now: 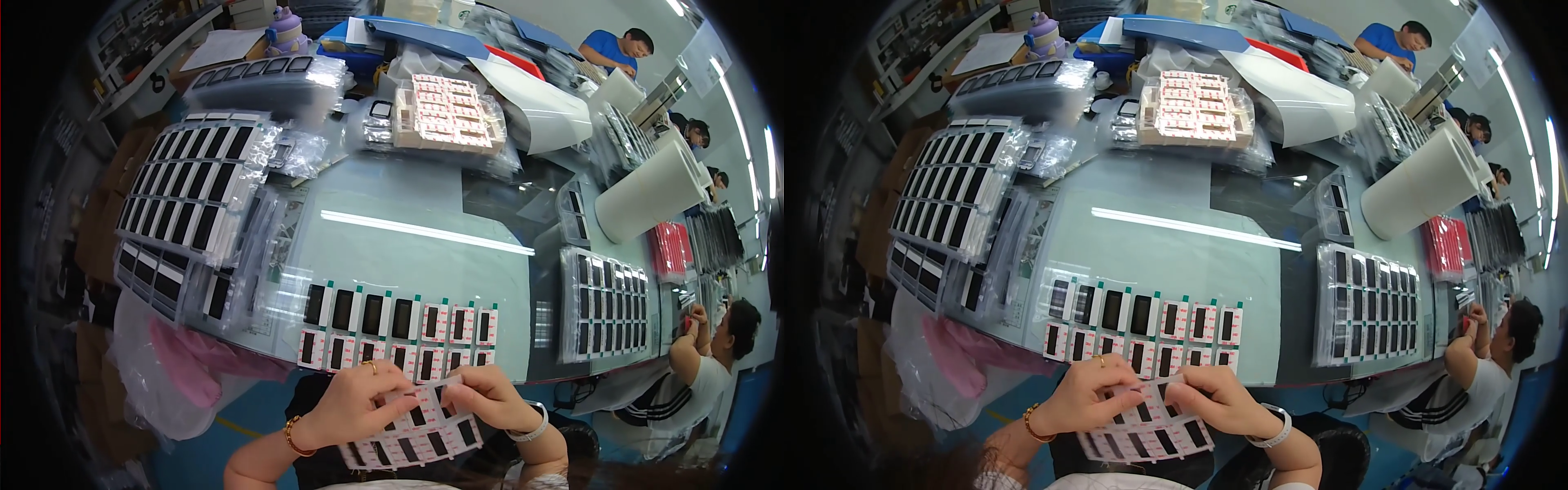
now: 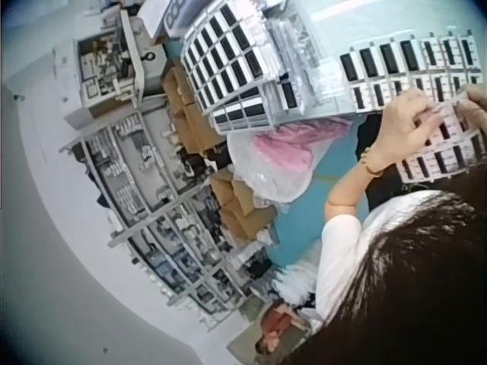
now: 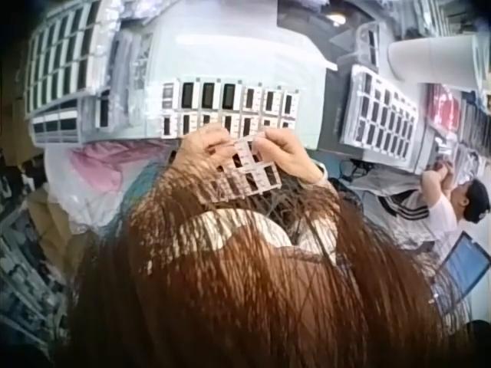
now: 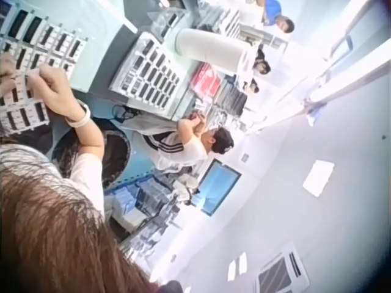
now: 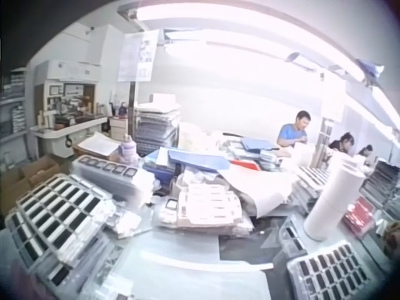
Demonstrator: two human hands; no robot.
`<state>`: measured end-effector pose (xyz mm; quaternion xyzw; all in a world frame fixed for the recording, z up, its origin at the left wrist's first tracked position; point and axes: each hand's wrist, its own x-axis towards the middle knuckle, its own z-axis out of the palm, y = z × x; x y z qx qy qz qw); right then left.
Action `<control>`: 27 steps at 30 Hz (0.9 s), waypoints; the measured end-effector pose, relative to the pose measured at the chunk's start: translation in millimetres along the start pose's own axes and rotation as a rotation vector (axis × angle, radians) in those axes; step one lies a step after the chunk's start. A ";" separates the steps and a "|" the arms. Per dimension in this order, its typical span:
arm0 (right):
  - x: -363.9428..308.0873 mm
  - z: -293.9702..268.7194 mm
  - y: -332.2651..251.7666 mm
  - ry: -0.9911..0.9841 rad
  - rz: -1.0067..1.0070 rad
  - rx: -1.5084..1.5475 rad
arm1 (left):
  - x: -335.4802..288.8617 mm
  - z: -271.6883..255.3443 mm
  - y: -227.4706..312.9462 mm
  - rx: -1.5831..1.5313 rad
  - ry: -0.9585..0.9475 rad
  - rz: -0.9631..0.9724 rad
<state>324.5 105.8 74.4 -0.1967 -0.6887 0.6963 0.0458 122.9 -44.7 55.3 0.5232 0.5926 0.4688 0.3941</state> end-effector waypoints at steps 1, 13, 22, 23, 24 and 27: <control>0.4 0.3 -0.6 -0.020 0.024 0.018 | -0.5 -1.7 2.4 -0.047 -0.010 0.015; 50.1 -18.4 16.1 0.429 -0.341 -1.169 | -14.6 -10.0 8.0 0.095 0.073 0.042; 49.3 -3.2 -13.7 0.115 -0.397 -0.662 | -10.9 -13.3 -6.2 0.078 0.087 -0.002; 47.9 0.6 -18.7 0.002 -0.375 -0.533 | -11.4 -13.5 -5.9 0.048 0.072 -0.032; 48.2 4.8 -22.2 0.002 -0.398 -0.554 | -10.6 -12.4 -5.9 0.063 0.087 0.003; 50.5 9.1 -26.7 -0.003 -0.421 -0.589 | -6.8 -16.7 -0.1 0.070 0.061 -0.015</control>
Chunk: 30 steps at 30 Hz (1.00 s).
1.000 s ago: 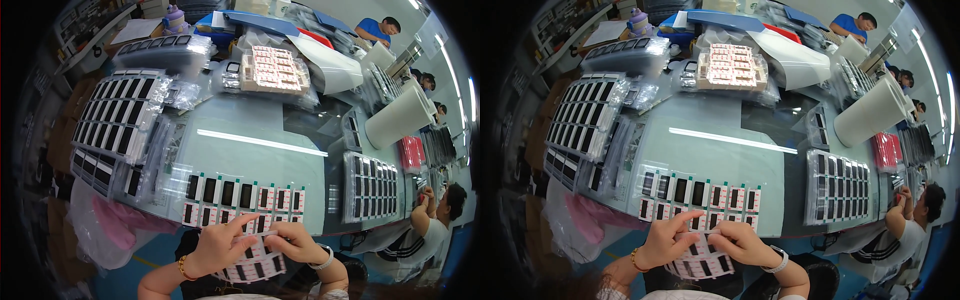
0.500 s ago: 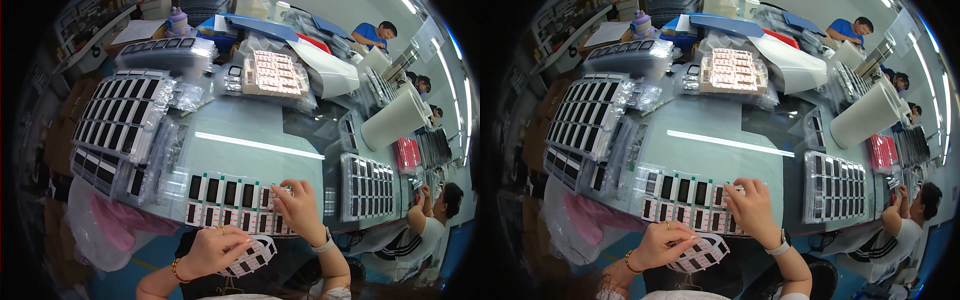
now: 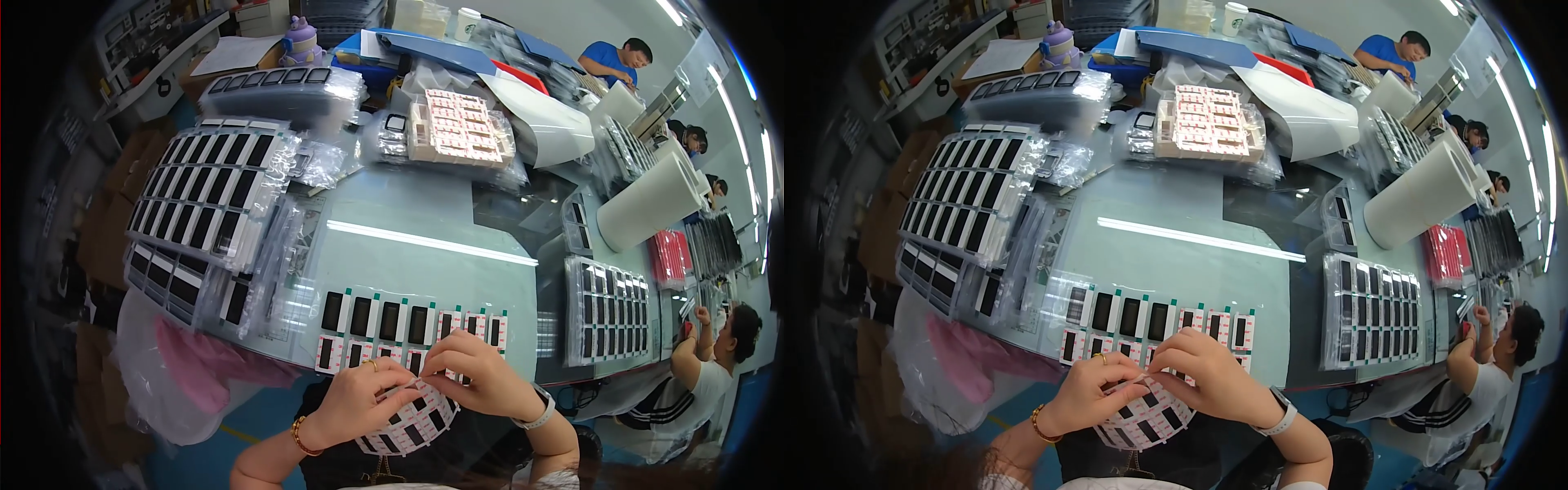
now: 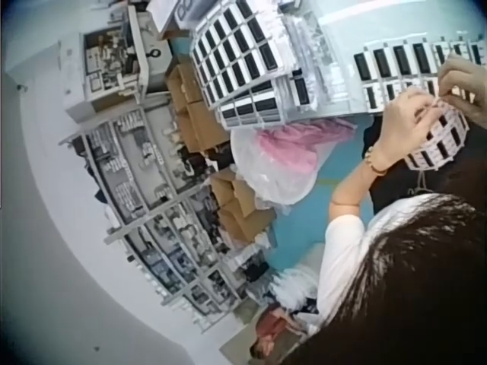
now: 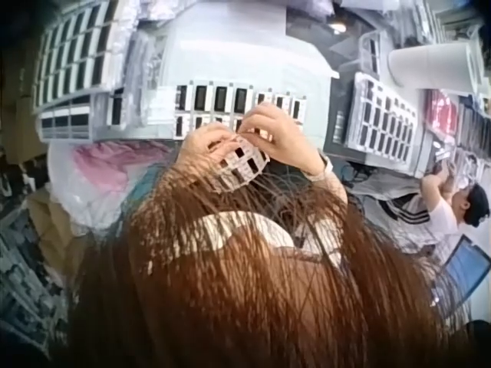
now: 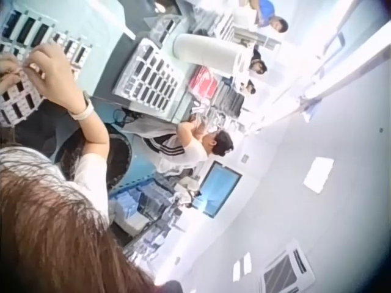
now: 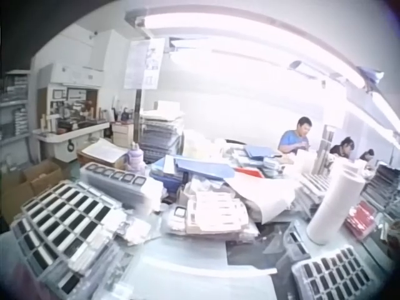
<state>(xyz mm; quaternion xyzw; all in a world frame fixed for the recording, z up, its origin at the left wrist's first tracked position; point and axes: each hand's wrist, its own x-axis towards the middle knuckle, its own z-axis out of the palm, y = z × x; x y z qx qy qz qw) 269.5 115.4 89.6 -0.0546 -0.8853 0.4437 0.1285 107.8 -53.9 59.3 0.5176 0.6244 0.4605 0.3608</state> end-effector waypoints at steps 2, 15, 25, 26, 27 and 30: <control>1.7 0.2 -4.5 0.000 -0.004 -0.020 | 0.7 -2.6 1.2 -0.018 0.002 -0.026; 13.0 -4.5 59.7 0.374 0.409 0.243 | -1.4 6.0 -11.6 0.084 -0.071 -0.077; 11.2 12.2 72.8 0.344 0.448 0.228 | 2.2 20.7 -24.3 0.568 0.099 0.035; 10.9 12.8 73.2 0.338 0.469 0.228 | 3.2 20.4 -23.5 0.610 0.089 0.033; 10.4 13.0 73.8 0.338 0.470 0.228 | 4.1 20.9 -22.9 0.651 0.080 0.034; 9.5 14.2 76.0 0.327 0.397 0.186 | 4.8 22.7 -24.1 0.666 0.082 0.031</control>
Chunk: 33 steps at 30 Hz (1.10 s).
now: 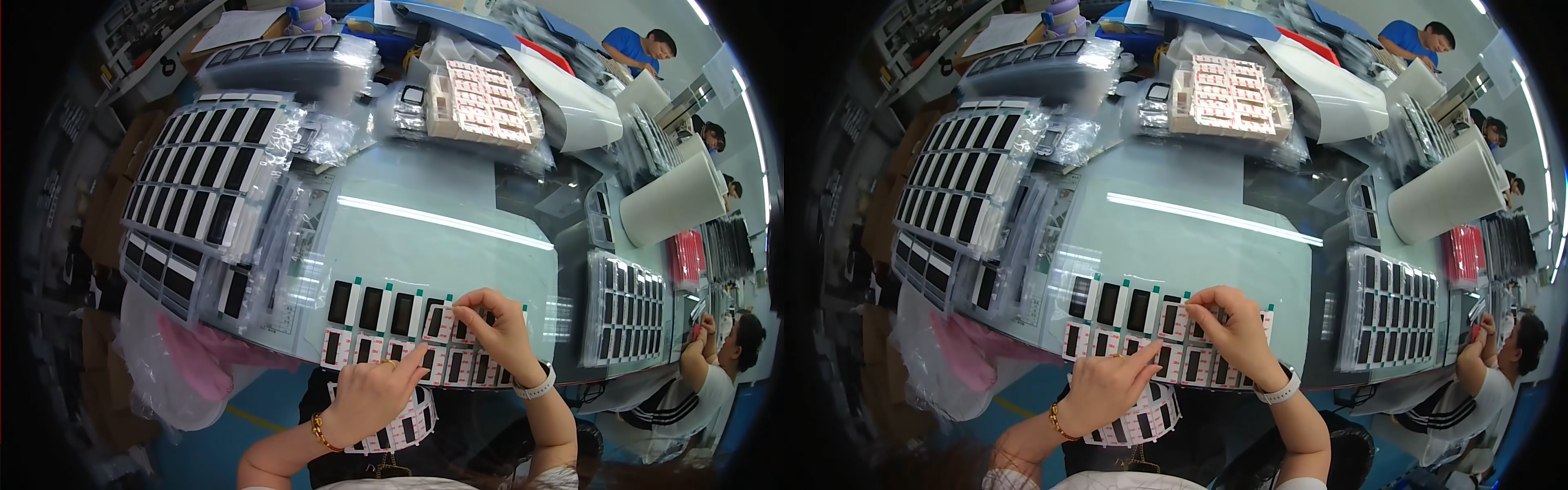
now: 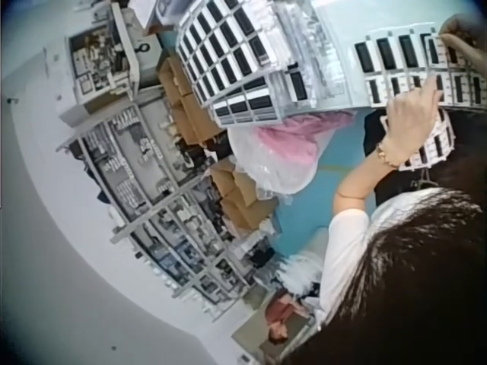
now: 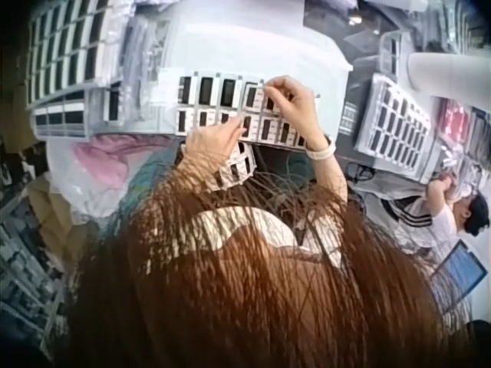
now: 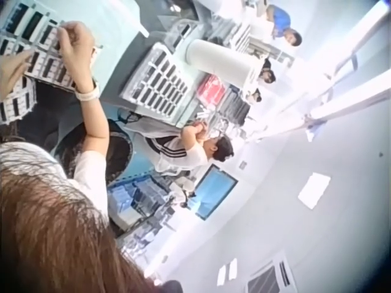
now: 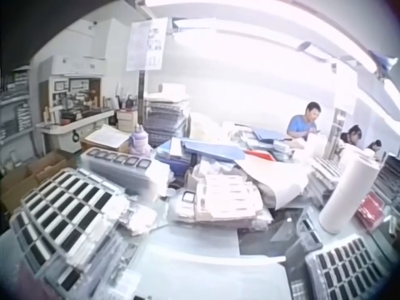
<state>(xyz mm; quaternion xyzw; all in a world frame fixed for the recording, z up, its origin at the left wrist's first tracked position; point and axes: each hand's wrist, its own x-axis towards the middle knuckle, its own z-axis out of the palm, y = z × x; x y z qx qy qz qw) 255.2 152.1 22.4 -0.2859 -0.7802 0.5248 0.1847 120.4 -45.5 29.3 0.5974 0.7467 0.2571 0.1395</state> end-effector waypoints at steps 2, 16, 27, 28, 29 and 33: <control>-0.2 0.5 1.0 0.001 -0.017 -0.025 | 0.2 -1.0 0.9 0.003 0.005 0.002; 0.3 1.3 4.3 0.007 -0.037 -0.067 | 1.6 -2.8 0.0 0.045 -0.010 0.047; 0.3 -1.5 -3.1 0.022 -0.052 -0.086 | 13.3 0.9 8.3 0.056 -0.022 0.104; 0.3 -1.3 -4.7 0.018 -0.024 -0.087 | 15.3 1.8 9.4 0.056 -0.020 0.105; 0.4 -1.2 -5.8 0.013 0.004 -0.088 | 17.5 2.8 10.2 0.108 -0.036 0.109; 1.2 -3.9 -7.5 -0.006 -0.048 -0.141 | 18.1 8.2 9.5 0.231 -0.057 0.114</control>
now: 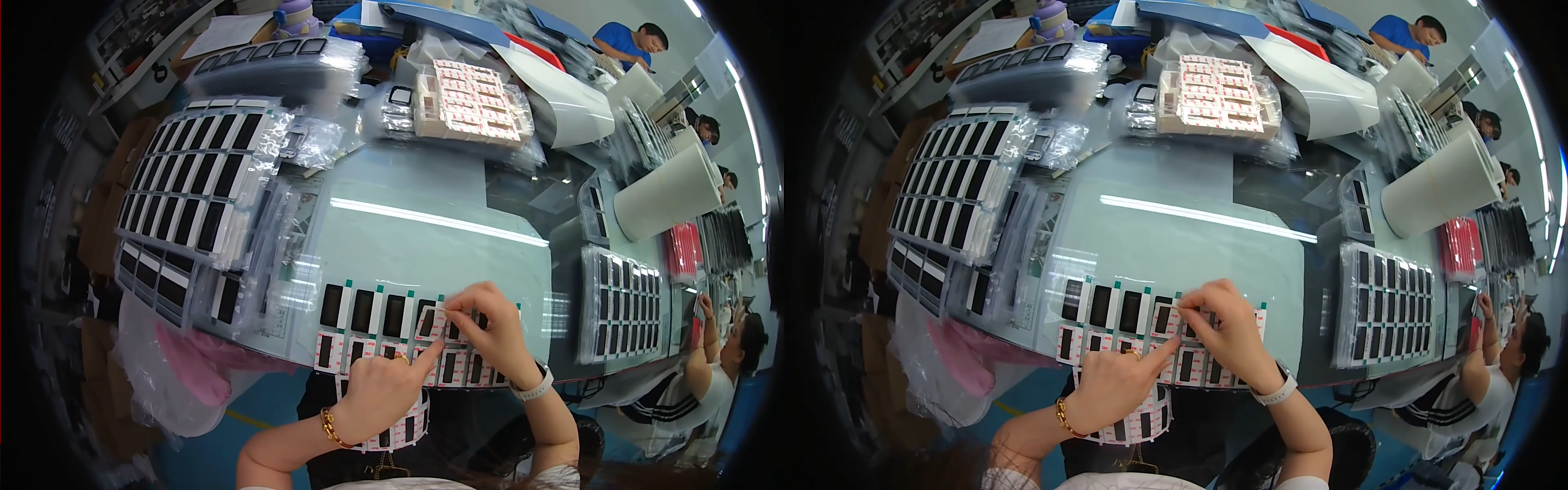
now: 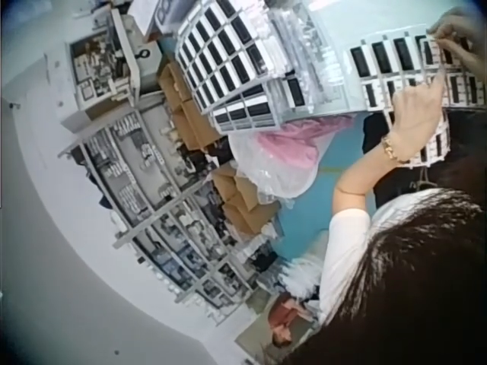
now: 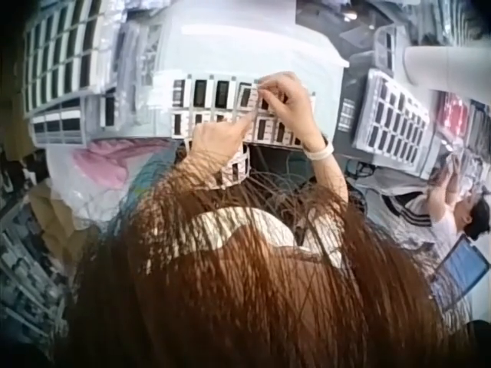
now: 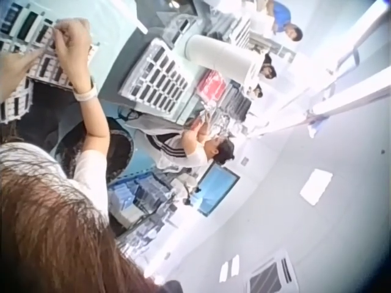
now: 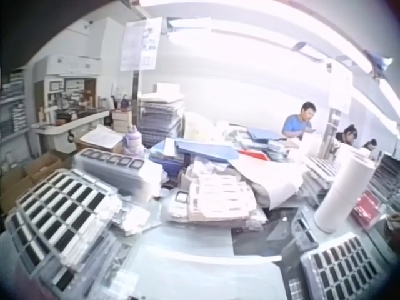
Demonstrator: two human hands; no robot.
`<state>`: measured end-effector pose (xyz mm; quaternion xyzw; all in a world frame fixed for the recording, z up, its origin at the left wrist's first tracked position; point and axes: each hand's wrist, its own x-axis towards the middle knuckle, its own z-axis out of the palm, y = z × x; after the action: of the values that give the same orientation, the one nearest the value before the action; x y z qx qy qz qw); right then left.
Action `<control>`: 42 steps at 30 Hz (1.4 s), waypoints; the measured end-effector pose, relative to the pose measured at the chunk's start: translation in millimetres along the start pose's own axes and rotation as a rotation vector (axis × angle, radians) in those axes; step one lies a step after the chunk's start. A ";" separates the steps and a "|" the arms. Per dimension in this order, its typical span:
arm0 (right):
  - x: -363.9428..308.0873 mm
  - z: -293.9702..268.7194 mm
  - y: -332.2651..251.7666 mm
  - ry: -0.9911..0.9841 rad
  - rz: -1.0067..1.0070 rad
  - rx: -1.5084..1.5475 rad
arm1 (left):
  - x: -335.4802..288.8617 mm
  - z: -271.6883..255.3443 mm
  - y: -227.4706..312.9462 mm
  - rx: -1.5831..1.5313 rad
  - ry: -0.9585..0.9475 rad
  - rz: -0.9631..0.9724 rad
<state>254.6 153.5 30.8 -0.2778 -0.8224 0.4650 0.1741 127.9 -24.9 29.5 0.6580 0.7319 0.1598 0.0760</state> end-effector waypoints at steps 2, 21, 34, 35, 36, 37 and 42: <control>3.9 0.3 -3.0 0.114 -0.270 -0.144 | -1.0 0.5 -1.4 -0.018 0.013 0.006; 11.2 6.0 2.5 0.053 -0.113 -0.154 | -7.3 -8.3 -7.7 -0.020 -0.010 -0.051; 9.5 9.7 -13.1 0.147 -0.268 -0.606 | -4.2 -10.9 -7.8 -0.020 -0.029 -0.042; 9.3 8.0 -14.0 0.176 -0.281 -0.651 | -2.8 -10.1 -9.0 -0.039 -0.030 -0.047; 6.5 5.6 -12.7 0.178 -0.283 -0.655 | -0.4 -10.2 -10.0 -0.059 -0.029 -0.049; 0.8 3.9 -9.5 0.121 -0.335 -0.679 | 3.0 -10.4 -10.4 -0.060 -0.025 -0.047; -27.8 8.1 -12.0 -0.021 -0.375 -0.752 | 10.6 -12.1 -14.7 -0.004 -0.022 -0.046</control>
<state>268.5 125.9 36.3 -0.1625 -0.9729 0.0957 0.1339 108.8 -17.3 37.0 0.6426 0.7456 0.1522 0.0889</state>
